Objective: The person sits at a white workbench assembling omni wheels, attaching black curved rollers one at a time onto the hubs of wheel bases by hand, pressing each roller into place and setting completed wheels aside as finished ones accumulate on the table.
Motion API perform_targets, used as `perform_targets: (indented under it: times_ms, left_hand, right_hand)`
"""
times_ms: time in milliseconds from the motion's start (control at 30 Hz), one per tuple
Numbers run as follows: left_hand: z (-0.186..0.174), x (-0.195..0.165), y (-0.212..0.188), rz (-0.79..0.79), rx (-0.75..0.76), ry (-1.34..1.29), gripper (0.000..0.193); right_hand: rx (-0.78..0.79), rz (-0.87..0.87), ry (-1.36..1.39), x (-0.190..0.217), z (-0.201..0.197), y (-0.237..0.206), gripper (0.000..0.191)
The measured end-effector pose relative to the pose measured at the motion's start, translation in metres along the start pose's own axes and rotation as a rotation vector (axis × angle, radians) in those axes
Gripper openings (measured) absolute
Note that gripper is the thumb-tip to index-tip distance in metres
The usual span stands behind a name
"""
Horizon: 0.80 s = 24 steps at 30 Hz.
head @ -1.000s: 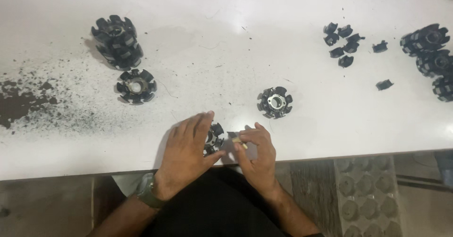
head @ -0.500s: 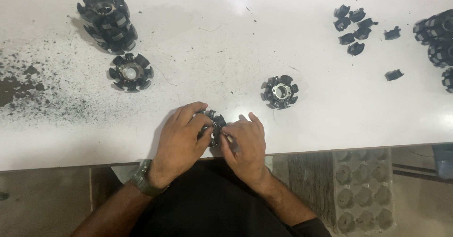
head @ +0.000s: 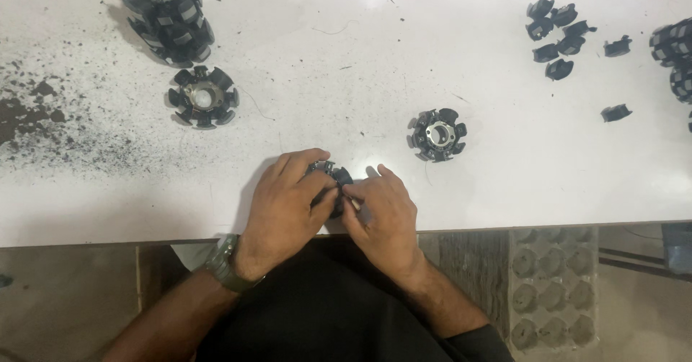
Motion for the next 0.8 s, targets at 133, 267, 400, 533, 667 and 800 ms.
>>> perform_targets:
  times_ms: [133, 267, 400, 533, 667, 800]
  left_hand:
    - [0.006, 0.004, 0.002, -0.018, 0.0, 0.026, 0.012]
    - [0.012, 0.005, 0.0, -0.013, -0.039, 0.014, 0.014]
    - [0.018, 0.007, -0.003, -0.007, -0.03, -0.003, 0.015]
    - [0.022, 0.006, -0.003, 0.002, -0.028, 0.004, 0.016]
    - [0.024, 0.003, -0.006, 0.016, -0.074, 0.011, 0.017]
    - [0.026, 0.006, -0.008, 0.009, -0.041, 0.031, 0.017]
  right_hand:
    - [0.017, 0.03, 0.015, 0.0, -0.001, 0.0, 0.023]
    - [-0.026, 0.051, 0.046, -0.001, -0.001, -0.004, 0.021]
    - [-0.05, -0.022, 0.045, -0.003, -0.001, -0.005, 0.024]
    - [-0.04, -0.05, 0.005, -0.003, 0.001, -0.005, 0.025]
    - [-0.062, -0.062, -0.062, -0.001, 0.001, -0.007, 0.025]
    - [-0.03, -0.054, -0.095, 0.0, 0.001, -0.008, 0.026]
Point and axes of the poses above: each hand's wrist, its own y-axis towards the middle knuckle, its own z-axis out of the palm, x = y × z, the point moved 2 cm from there along y, towards the middle knuckle, and after that the axes turned 8 degrees about z, right-handed, at the moved point
